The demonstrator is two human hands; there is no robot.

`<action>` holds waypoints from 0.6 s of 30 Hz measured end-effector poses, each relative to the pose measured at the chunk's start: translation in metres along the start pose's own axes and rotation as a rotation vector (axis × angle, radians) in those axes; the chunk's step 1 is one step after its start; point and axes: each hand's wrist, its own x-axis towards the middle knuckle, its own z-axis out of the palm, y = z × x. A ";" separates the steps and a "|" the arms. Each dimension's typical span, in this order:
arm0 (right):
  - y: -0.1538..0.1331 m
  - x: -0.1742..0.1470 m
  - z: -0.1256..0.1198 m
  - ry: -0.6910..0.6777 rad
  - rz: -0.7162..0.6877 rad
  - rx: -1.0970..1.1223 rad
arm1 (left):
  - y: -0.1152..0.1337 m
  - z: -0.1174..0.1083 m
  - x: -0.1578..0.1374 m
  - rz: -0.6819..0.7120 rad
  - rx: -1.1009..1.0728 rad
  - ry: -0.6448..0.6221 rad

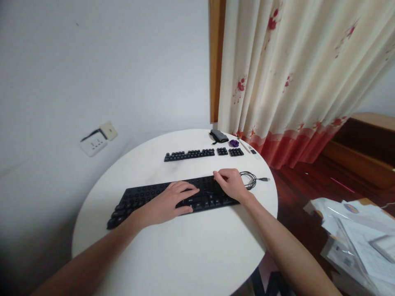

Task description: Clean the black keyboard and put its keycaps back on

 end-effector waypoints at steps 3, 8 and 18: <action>0.001 0.000 0.000 0.056 0.021 -0.007 | 0.006 0.004 0.001 -0.008 0.039 0.009; 0.002 0.000 -0.001 0.091 0.043 -0.015 | 0.011 0.005 0.003 -0.007 0.088 0.017; 0.027 0.011 -0.004 0.238 0.244 -0.059 | 0.007 0.008 0.007 -0.012 0.085 0.069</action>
